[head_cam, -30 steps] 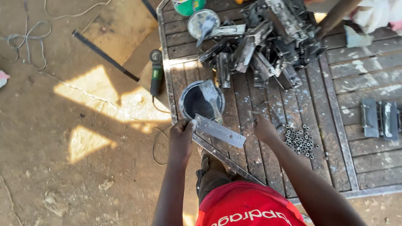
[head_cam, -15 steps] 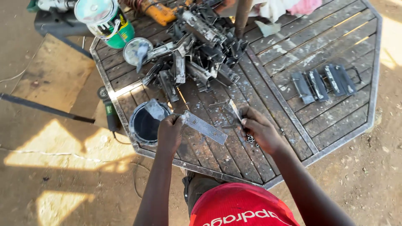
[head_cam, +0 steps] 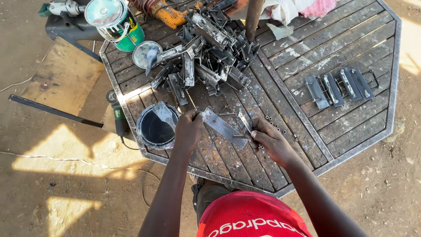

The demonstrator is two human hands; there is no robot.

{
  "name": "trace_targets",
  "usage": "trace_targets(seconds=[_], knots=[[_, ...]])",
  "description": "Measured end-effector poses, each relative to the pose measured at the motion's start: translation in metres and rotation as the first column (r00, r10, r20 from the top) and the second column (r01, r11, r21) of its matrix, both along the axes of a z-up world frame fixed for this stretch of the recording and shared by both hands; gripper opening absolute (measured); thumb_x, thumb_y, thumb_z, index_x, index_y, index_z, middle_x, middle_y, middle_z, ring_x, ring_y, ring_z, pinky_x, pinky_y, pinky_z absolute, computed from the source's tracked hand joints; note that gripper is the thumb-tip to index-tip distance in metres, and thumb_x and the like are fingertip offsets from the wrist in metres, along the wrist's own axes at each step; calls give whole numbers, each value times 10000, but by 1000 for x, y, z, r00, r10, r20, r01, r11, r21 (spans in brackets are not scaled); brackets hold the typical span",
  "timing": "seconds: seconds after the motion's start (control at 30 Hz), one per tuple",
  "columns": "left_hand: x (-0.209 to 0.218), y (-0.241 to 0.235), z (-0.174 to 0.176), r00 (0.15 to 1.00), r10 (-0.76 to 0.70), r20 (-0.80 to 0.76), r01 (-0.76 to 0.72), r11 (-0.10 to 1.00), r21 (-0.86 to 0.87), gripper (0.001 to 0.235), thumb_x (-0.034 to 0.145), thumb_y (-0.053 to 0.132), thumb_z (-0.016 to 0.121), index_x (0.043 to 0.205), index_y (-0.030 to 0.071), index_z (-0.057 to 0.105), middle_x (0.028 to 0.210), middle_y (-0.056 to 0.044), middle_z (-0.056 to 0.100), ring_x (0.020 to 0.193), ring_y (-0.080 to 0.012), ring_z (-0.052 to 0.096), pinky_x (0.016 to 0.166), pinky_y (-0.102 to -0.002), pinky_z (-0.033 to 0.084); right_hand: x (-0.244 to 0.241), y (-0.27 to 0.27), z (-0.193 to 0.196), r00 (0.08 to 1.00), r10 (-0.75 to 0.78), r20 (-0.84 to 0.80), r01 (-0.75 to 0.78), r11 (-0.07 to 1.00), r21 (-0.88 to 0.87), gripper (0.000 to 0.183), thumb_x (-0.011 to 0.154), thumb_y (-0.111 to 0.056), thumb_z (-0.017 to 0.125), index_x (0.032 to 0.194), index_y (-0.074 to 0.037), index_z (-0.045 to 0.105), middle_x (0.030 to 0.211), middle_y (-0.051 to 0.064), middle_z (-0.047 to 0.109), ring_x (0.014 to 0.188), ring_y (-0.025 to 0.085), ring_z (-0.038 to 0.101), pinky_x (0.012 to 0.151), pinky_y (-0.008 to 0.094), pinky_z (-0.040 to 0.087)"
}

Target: Dipping metal brackets into a container of black paint and using a brush for touch-ups before placing them on a table to dry.

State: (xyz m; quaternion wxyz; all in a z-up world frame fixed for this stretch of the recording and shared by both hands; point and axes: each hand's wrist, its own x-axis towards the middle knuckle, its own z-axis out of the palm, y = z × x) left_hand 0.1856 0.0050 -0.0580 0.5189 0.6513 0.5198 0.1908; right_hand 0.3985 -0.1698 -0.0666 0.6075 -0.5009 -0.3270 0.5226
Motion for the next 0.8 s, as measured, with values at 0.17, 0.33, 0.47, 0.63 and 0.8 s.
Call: trace_targets(seconds=[0.17, 0.33, 0.47, 0.63, 0.8], knots=[[-2, -4, 12, 1000, -1, 10, 2, 1000, -1, 259, 1054, 206, 510, 1112, 52, 710, 814, -144, 658, 708, -220, 579, 636, -485, 441, -10, -2, 4, 997, 59, 47, -59, 998, 4, 230, 922, -59, 590, 1128, 34, 637, 812, 99, 594, 664, 156, 557, 505, 282, 525], [-4, -9, 15, 1000, 1, 29, -1, 1000, -2, 276, 1064, 186, 485, 1151, 31, 696, 816, -130, 651, 700, -204, 570, 619, -481, 435, -7, -3, -18, 993, 104, 63, -105, 994, 20, 227, 953, -30, 554, 1161, 37, 618, 850, 110, 612, 694, 157, 552, 545, 281, 513], [-2, -6, 4, 1000, -6, 27, 6, 1000, 13, 263, 1068, 191, 485, 1131, 40, 690, 824, -133, 647, 700, -202, 572, 615, -481, 442, -5, -4, -19, 989, 128, 78, -131, 991, 30, 204, 976, -43, 547, 1153, 32, 613, 844, 118, 613, 692, 163, 557, 551, 290, 504], [1, -3, -15, 999, -19, 28, 18, 999, 30, 247, 1065, 187, 489, 1080, 46, 692, 808, -139, 632, 720, -217, 587, 627, -492, 437, 4, -4, -9, 983, 137, 122, -136, 991, -14, 204, 983, -43, 537, 1164, 32, 594, 860, 125, 607, 724, 166, 553, 574, 290, 493], [7, -10, 1, 1000, -17, 17, 17, 1000, 23, 203, 1044, 214, 541, 1037, 83, 696, 814, -120, 641, 745, -254, 627, 655, -508, 490, 6, -9, -5, 966, 168, 197, -158, 985, -66, 195, 1006, -47, 515, 1168, 26, 594, 861, 161, 603, 744, 214, 563, 606, 338, 500]])
